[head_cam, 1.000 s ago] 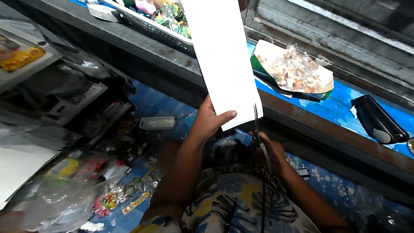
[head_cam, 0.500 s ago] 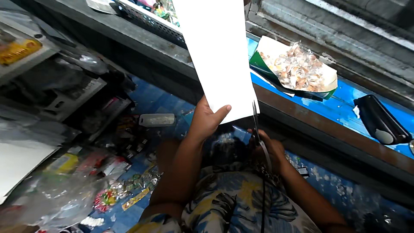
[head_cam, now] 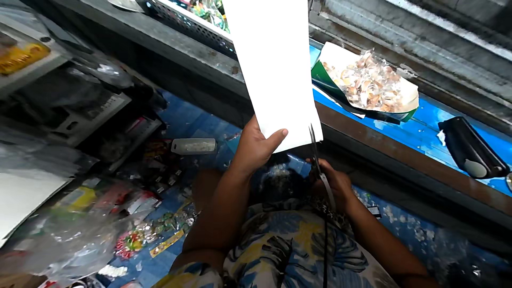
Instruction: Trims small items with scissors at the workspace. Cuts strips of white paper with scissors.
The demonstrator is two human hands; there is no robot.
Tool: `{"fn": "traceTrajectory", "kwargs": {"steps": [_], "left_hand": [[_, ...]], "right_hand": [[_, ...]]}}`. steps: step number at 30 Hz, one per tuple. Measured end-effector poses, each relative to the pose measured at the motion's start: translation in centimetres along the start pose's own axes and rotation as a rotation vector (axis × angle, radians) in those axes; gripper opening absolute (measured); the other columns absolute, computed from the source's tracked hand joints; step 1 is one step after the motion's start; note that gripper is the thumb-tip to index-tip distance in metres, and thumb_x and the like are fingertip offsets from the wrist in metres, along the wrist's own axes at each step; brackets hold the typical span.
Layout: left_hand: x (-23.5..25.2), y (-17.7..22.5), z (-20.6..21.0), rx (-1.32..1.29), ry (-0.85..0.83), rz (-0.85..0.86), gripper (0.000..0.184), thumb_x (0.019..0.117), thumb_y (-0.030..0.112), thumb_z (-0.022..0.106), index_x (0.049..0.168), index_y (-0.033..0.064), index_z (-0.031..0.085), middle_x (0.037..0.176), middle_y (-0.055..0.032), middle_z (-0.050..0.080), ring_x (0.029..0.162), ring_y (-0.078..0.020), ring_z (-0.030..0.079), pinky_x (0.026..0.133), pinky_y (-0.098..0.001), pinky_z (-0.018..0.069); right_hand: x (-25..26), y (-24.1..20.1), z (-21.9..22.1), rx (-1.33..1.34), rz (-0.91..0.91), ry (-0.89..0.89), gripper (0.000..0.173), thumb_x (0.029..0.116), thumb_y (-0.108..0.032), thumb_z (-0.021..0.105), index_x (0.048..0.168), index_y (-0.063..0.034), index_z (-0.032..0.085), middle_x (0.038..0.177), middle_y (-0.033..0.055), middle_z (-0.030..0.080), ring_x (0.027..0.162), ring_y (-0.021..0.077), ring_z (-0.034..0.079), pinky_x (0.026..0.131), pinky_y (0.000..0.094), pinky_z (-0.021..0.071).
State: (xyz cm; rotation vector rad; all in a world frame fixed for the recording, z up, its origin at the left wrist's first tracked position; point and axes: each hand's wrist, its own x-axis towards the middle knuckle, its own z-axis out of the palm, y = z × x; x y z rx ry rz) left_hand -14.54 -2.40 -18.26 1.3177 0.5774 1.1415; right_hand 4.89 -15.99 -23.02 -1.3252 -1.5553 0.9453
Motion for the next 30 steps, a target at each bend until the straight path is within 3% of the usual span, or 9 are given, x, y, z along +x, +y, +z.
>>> {"fn": "traceTrajectory", "kwargs": {"steps": [14, 25, 30], "left_hand": [[0.2, 0.1, 0.2, -0.025, -0.018, -0.025, 0.042, 0.0893, -0.013, 0.063, 0.125, 0.0054, 0.05, 0.105, 0.0032, 0.073, 0.093, -0.0062, 0.073, 0.085, -0.0259, 0.062], [0.1, -0.2, 0.3, -0.041, -0.004, -0.049, 0.044, 0.0893, -0.014, 0.062, 0.126, 0.0058, 0.05, 0.106, 0.0031, 0.073, 0.096, -0.0062, 0.072, 0.087, -0.0263, 0.0616], [-0.2, 0.2, 0.4, 0.021, 0.008, -0.067, 0.04, 0.0906, -0.012, 0.064, 0.124, 0.0072, 0.052, 0.103, 0.0048, 0.073, 0.092, -0.0042, 0.073, 0.083, -0.0235, 0.0618]], "right_hand": [[0.0, -0.1, 0.0, -0.045, 0.004, 0.04, 0.057, 0.1021, -0.037, 0.059, 0.134, 0.0099, 0.054, 0.087, -0.0003, 0.062, 0.073, -0.0045, 0.056, 0.069, 0.0142, 0.0509], [-0.3, -0.2, 0.6, 0.053, 0.008, 0.123, 0.04, 0.0988, -0.018, 0.065, 0.127, 0.0097, 0.058, 0.086, -0.0036, 0.065, 0.069, -0.0073, 0.057, 0.065, 0.012, 0.0513], [-0.4, -0.3, 0.9, 0.037, 0.068, 0.116, 0.041, 0.1001, -0.018, 0.062, 0.13, 0.0091, 0.057, 0.087, -0.0034, 0.064, 0.071, -0.0076, 0.057, 0.068, 0.0118, 0.0509]]}}
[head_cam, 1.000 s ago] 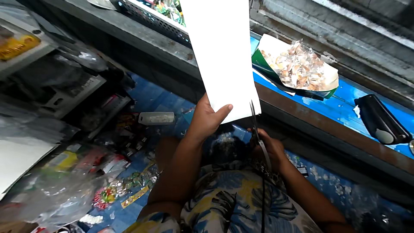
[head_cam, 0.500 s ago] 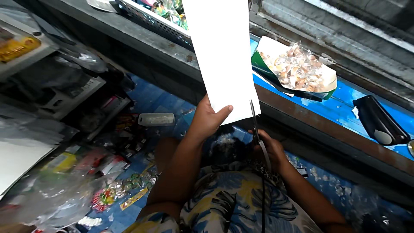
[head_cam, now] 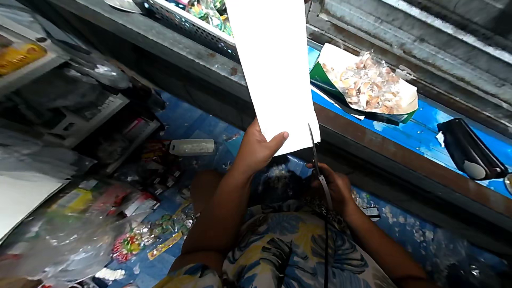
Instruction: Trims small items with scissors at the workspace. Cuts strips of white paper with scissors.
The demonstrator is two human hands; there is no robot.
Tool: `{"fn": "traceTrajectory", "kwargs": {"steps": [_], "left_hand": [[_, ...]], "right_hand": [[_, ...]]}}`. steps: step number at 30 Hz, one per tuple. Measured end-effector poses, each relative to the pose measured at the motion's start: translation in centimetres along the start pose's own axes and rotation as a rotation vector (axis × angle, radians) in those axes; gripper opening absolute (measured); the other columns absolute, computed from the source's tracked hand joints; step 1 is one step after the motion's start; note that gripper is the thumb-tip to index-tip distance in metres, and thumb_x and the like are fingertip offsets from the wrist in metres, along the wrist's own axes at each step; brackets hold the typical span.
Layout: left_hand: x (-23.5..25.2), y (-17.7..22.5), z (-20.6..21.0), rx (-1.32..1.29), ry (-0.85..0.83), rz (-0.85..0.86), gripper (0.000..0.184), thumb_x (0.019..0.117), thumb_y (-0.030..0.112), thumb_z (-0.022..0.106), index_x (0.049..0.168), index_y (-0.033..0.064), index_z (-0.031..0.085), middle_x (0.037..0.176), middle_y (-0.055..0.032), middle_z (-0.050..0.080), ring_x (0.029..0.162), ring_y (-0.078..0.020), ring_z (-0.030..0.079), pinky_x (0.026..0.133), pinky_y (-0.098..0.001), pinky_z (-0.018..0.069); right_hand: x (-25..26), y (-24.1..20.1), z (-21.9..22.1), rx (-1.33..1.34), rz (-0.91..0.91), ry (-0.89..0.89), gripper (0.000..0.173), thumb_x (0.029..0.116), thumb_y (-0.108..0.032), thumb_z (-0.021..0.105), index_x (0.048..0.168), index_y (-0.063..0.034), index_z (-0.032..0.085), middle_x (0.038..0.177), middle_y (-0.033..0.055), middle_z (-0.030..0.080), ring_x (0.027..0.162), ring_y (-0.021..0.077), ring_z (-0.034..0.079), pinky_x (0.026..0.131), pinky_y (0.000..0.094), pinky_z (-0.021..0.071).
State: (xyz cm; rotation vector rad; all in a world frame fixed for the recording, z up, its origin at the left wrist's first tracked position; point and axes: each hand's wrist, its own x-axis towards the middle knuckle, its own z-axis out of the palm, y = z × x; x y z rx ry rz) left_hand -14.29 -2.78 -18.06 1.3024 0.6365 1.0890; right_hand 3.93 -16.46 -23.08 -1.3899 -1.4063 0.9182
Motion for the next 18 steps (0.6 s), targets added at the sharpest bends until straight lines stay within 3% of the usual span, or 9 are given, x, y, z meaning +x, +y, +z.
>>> {"fn": "traceTrajectory", "kwargs": {"steps": [4, 9, 13, 18], "left_hand": [[-0.1, 0.2, -0.2, 0.089, -0.018, 0.003, 0.037, 0.0903, -0.01, 0.066, 0.122, 0.0062, 0.054, 0.1, 0.0055, 0.073, 0.088, -0.002, 0.072, 0.08, -0.0218, 0.0616], [-0.7, -0.1, -0.8, 0.156, -0.149, 0.0, 0.036, 0.0909, -0.007, 0.067, 0.122, 0.0064, 0.057, 0.098, 0.0058, 0.073, 0.083, 0.0002, 0.07, 0.074, -0.0188, 0.0607], [-1.0, 0.2, -0.9, 0.143, -0.175, -0.017, 0.037, 0.0898, -0.009, 0.067, 0.121, 0.0067, 0.057, 0.098, 0.0064, 0.073, 0.084, 0.0003, 0.071, 0.076, -0.0191, 0.0607], [-1.1, 0.4, -0.8, 0.079, -0.167, -0.044, 0.035, 0.091, -0.01, 0.065, 0.12, 0.0084, 0.056, 0.095, 0.0058, 0.074, 0.078, -0.0022, 0.072, 0.069, -0.0199, 0.0617]], "right_hand": [[-0.1, 0.2, 0.4, -0.041, 0.02, -0.02, 0.047, 0.1019, -0.026, 0.059, 0.133, 0.0094, 0.055, 0.087, -0.0011, 0.063, 0.072, -0.0055, 0.056, 0.069, 0.0133, 0.0508], [0.3, 1.2, 0.4, 0.099, -0.061, -0.086, 0.074, 0.102, -0.052, 0.053, 0.14, 0.0113, 0.045, 0.091, -0.0031, 0.06, 0.077, -0.0053, 0.055, 0.071, 0.0158, 0.0514], [0.6, 1.2, 0.4, 0.14, -0.122, -0.128, 0.077, 0.1021, -0.057, 0.049, 0.139, 0.0103, 0.043, 0.1, -0.0032, 0.061, 0.087, -0.0057, 0.057, 0.079, 0.0152, 0.0511], [0.7, 0.9, 0.5, 0.079, -0.135, -0.108, 0.072, 0.1036, -0.053, 0.049, 0.136, 0.0107, 0.046, 0.098, -0.0027, 0.061, 0.085, -0.0061, 0.056, 0.077, 0.0145, 0.0514]]}}
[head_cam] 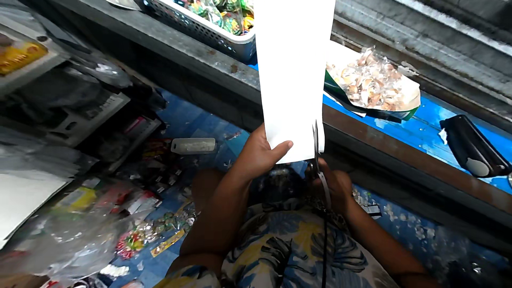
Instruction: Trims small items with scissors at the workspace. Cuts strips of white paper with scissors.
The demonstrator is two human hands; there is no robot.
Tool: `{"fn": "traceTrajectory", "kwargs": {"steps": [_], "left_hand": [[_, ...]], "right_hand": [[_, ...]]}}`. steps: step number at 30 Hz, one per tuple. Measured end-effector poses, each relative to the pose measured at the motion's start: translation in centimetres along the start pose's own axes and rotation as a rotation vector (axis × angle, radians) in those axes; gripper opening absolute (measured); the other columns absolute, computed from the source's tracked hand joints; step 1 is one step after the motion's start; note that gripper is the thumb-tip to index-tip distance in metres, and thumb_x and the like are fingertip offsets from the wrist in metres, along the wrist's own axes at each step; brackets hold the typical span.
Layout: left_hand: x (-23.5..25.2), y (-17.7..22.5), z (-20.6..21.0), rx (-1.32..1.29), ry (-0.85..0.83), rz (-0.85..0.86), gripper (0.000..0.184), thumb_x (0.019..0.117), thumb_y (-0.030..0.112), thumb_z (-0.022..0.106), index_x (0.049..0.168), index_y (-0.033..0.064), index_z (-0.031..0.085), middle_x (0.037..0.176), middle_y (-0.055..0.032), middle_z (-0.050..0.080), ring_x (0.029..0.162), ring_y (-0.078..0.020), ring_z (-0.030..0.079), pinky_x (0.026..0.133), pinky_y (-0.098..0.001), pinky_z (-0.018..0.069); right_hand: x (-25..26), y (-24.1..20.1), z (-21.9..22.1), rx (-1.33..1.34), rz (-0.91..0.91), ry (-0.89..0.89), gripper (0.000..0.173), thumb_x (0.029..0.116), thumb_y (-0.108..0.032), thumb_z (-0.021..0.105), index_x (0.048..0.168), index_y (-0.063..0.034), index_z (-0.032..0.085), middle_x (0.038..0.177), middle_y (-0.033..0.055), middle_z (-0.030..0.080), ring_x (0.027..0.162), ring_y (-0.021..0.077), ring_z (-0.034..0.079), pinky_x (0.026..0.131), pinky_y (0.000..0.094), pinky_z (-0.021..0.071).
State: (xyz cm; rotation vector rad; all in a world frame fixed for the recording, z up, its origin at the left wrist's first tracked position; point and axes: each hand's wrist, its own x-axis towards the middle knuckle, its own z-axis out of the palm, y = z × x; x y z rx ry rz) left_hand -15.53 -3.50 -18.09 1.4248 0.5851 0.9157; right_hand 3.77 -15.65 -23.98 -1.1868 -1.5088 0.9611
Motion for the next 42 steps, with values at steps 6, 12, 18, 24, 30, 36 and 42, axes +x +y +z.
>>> {"fn": "traceTrajectory", "kwargs": {"steps": [6, 12, 18, 24, 30, 36, 42], "left_hand": [[0.1, 0.0, 0.3, -0.143, -0.005, -0.064, 0.034, 0.0938, -0.01, 0.061, 0.121, 0.0093, 0.055, 0.096, 0.0007, 0.075, 0.076, -0.0077, 0.073, 0.065, -0.0234, 0.0629], [0.2, 0.2, 0.7, -0.193, 0.023, -0.1, 0.034, 0.0946, -0.011, 0.06, 0.121, 0.01, 0.055, 0.095, -0.0008, 0.075, 0.071, -0.0089, 0.073, 0.058, -0.0236, 0.062], [0.2, 0.2, 0.7, -0.164, 0.023, -0.099, 0.034, 0.0942, -0.011, 0.061, 0.121, 0.0098, 0.054, 0.095, 0.0005, 0.075, 0.072, -0.0083, 0.073, 0.06, -0.0238, 0.0625], [0.3, 0.2, 0.8, -0.188, 0.017, -0.113, 0.036, 0.0927, -0.012, 0.061, 0.12, 0.0096, 0.055, 0.094, 0.0008, 0.075, 0.072, -0.0084, 0.073, 0.061, -0.0237, 0.0626], [-0.1, 0.7, 1.4, -0.161, -0.01, -0.256, 0.036, 0.0912, -0.013, 0.061, 0.119, 0.0088, 0.055, 0.091, 0.0018, 0.074, 0.074, -0.0077, 0.073, 0.062, -0.0241, 0.0625], [-0.5, 1.0, 1.6, -0.205, -0.039, -0.255, 0.032, 0.0917, -0.012, 0.059, 0.116, 0.0088, 0.056, 0.088, 0.0003, 0.074, 0.068, -0.0076, 0.072, 0.059, -0.022, 0.0609], [-0.5, 1.0, 1.7, -0.201, -0.058, -0.245, 0.032, 0.0923, -0.012, 0.059, 0.116, 0.0088, 0.056, 0.09, -0.0004, 0.074, 0.07, -0.0076, 0.072, 0.059, -0.0219, 0.061]], "right_hand": [[0.0, 0.2, 0.0, -0.046, -0.001, 0.049, 0.063, 0.1043, -0.05, 0.051, 0.132, 0.0063, 0.052, 0.089, -0.0033, 0.061, 0.076, -0.0049, 0.056, 0.069, 0.0157, 0.0515], [0.1, -0.1, 0.0, -0.102, 0.013, 0.116, 0.057, 0.1027, -0.046, 0.056, 0.126, 0.0058, 0.058, 0.084, -0.0043, 0.062, 0.073, -0.0055, 0.058, 0.068, 0.0157, 0.0531], [-0.1, -0.2, 0.2, -0.119, 0.034, 0.168, 0.045, 0.101, -0.032, 0.062, 0.124, 0.0064, 0.06, 0.083, -0.0048, 0.065, 0.071, -0.0061, 0.059, 0.067, 0.0151, 0.0532], [0.0, 0.0, 0.3, -0.065, 0.072, 0.161, 0.047, 0.1019, -0.035, 0.061, 0.126, 0.0047, 0.058, 0.084, -0.0066, 0.064, 0.071, -0.0057, 0.058, 0.066, 0.0157, 0.0525], [0.6, -1.4, -0.1, 0.008, 0.119, 0.166, 0.043, 0.1011, -0.024, 0.06, 0.127, 0.009, 0.052, 0.094, -0.0051, 0.064, 0.08, -0.0068, 0.06, 0.074, 0.0141, 0.0536], [0.7, -0.7, -0.5, -0.101, -0.012, 0.178, 0.042, 0.0995, -0.013, 0.06, 0.13, 0.0148, 0.05, 0.102, 0.0041, 0.068, 0.088, -0.0043, 0.064, 0.082, 0.0158, 0.0552], [0.6, -0.6, -0.3, -0.123, -0.049, 0.221, 0.036, 0.0994, -0.014, 0.062, 0.123, 0.0125, 0.056, 0.098, 0.0024, 0.069, 0.083, -0.0044, 0.064, 0.079, 0.0158, 0.0556]]}}
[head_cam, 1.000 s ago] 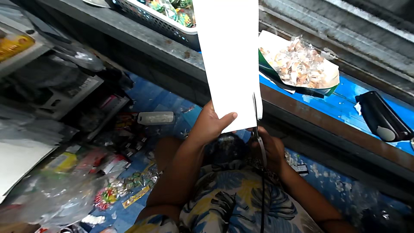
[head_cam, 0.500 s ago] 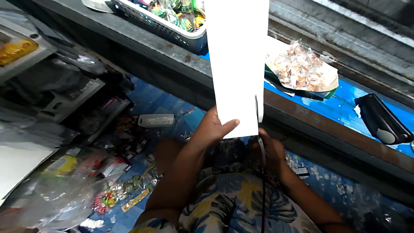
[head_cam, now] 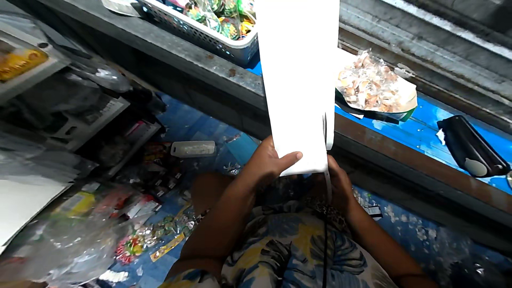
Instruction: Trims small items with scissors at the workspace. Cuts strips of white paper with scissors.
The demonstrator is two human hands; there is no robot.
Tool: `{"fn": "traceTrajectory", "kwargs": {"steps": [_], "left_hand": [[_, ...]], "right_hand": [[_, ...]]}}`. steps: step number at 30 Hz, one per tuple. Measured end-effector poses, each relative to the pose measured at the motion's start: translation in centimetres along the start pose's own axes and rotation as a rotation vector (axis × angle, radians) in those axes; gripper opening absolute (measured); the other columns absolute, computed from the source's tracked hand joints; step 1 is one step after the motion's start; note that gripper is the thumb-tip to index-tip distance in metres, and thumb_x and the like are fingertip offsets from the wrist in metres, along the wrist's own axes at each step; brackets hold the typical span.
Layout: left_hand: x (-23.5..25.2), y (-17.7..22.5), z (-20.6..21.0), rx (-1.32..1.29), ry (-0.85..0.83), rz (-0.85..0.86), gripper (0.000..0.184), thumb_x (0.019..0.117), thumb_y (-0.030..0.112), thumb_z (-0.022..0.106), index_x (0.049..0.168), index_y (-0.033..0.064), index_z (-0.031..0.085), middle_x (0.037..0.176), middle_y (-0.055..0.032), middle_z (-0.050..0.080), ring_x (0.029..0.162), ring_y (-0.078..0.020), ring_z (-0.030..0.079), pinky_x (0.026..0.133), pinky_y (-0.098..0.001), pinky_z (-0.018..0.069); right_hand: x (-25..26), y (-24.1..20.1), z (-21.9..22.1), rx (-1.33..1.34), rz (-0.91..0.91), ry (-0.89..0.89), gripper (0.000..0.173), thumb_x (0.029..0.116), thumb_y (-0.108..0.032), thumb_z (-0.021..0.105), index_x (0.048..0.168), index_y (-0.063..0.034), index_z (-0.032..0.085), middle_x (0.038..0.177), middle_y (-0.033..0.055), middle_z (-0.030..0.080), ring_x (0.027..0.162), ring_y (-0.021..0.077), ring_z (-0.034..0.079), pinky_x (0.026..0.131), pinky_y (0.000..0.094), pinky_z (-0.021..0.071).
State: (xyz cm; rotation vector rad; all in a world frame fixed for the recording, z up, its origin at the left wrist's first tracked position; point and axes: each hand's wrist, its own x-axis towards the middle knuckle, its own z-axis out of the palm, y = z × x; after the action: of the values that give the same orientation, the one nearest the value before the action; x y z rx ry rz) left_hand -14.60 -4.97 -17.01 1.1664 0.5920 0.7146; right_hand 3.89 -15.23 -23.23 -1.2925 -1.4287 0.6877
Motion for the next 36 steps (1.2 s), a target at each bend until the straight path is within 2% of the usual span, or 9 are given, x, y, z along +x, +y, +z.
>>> {"fn": "traceTrajectory", "kwargs": {"steps": [10, 15, 18, 20, 24, 27, 29, 32, 36], "left_hand": [[0.1, 0.0, 0.2, -0.039, -0.005, -0.034, 0.03, 0.092, -0.011, 0.058, 0.115, 0.0086, 0.056, 0.087, -0.0014, 0.075, 0.066, -0.0079, 0.071, 0.056, -0.0215, 0.0601], [0.0, 0.2, -1.0, 0.051, -0.126, 0.06, 0.034, 0.0901, -0.004, 0.064, 0.12, 0.0098, 0.057, 0.097, 0.0061, 0.074, 0.088, -0.0027, 0.071, 0.082, -0.0215, 0.0603], [0.5, 0.9, -1.5, 0.062, -0.035, 0.207, 0.025, 0.0923, 0.004, 0.065, 0.114, 0.0156, 0.061, 0.091, 0.0098, 0.075, 0.079, -0.0003, 0.071, 0.072, -0.0194, 0.0608], [1.2, 1.7, -1.5, 0.096, 0.052, 0.287, 0.024, 0.0961, 0.003, 0.059, 0.117, 0.0154, 0.057, 0.093, 0.0115, 0.074, 0.083, 0.0004, 0.071, 0.076, -0.0199, 0.0614], [1.8, 1.9, -1.6, 0.177, 0.123, 0.334, 0.028, 0.1002, -0.001, 0.055, 0.127, 0.006, 0.053, 0.102, 0.0033, 0.073, 0.09, -0.0039, 0.072, 0.082, -0.0233, 0.0616], [1.3, 1.3, -2.0, 0.26, 0.11, 0.324, 0.025, 0.1024, 0.003, 0.056, 0.127, 0.0099, 0.055, 0.099, 0.005, 0.073, 0.084, -0.0017, 0.071, 0.075, -0.0202, 0.0612], [1.2, 0.9, -2.3, 0.275, 0.069, 0.29, 0.025, 0.1017, 0.002, 0.056, 0.125, 0.0099, 0.056, 0.097, 0.0052, 0.073, 0.081, -0.0013, 0.071, 0.072, -0.02, 0.0612], [1.0, 0.1, -2.1, 0.294, 0.025, 0.21, 0.022, 0.1009, 0.001, 0.057, 0.122, 0.0073, 0.058, 0.094, 0.0051, 0.072, 0.08, -0.0002, 0.07, 0.072, -0.0196, 0.0603], [0.9, -0.5, -2.0, 0.206, 0.009, 0.168, 0.018, 0.1007, -0.002, 0.055, 0.114, 0.0091, 0.061, 0.09, 0.0066, 0.074, 0.079, -0.0002, 0.071, 0.072, -0.0194, 0.0602]], "right_hand": [[-0.1, 0.2, 0.0, 0.039, -0.007, 0.064, 0.028, 0.0955, -0.008, 0.066, 0.117, 0.0095, 0.06, 0.091, -0.0016, 0.07, 0.076, -0.0046, 0.064, 0.073, 0.0159, 0.0565], [-0.3, 0.8, -0.6, -0.037, -0.008, 0.081, 0.029, 0.0923, -0.002, 0.064, 0.117, 0.0131, 0.061, 0.093, 0.0042, 0.072, 0.082, -0.0033, 0.067, 0.078, 0.0162, 0.0571], [-0.7, 1.1, -0.4, -0.051, -0.009, 0.032, 0.032, 0.0931, -0.005, 0.065, 0.118, 0.0135, 0.06, 0.094, 0.0048, 0.072, 0.082, -0.0038, 0.066, 0.079, 0.0153, 0.0565], [-1.0, 0.9, 0.1, -0.053, -0.008, 0.013, 0.035, 0.0939, -0.008, 0.066, 0.12, 0.0141, 0.059, 0.096, 0.0052, 0.072, 0.085, -0.0049, 0.066, 0.081, 0.0144, 0.0559], [-1.3, 0.1, 0.5, -0.041, 0.025, -0.004, 0.037, 0.0956, -0.007, 0.063, 0.123, 0.0163, 0.057, 0.101, 0.0066, 0.072, 0.09, -0.0057, 0.066, 0.086, 0.0139, 0.0549], [-1.4, -0.6, 0.2, -0.011, 0.106, -0.07, 0.04, 0.0974, -0.009, 0.062, 0.128, 0.0153, 0.054, 0.104, 0.0061, 0.071, 0.092, -0.0061, 0.065, 0.085, 0.0145, 0.0544], [-1.5, -1.2, 0.0, 0.073, 0.146, -0.108, 0.044, 0.0988, -0.006, 0.058, 0.134, 0.0179, 0.049, 0.117, 0.0088, 0.069, 0.103, -0.0062, 0.063, 0.093, 0.0147, 0.052], [-0.6, -2.8, 0.3, 0.365, 0.392, -0.021, 0.028, 0.109, -0.01, 0.04, 0.128, 0.0066, 0.052, 0.107, -0.005, 0.069, 0.097, -0.0083, 0.063, 0.089, 0.0141, 0.0533], [-0.3, -2.2, 0.0, 0.289, 0.291, -0.051, 0.035, 0.109, -0.012, 0.041, 0.133, 0.0123, 0.047, 0.109, -0.0012, 0.067, 0.098, -0.0069, 0.063, 0.09, 0.0154, 0.0535]]}}
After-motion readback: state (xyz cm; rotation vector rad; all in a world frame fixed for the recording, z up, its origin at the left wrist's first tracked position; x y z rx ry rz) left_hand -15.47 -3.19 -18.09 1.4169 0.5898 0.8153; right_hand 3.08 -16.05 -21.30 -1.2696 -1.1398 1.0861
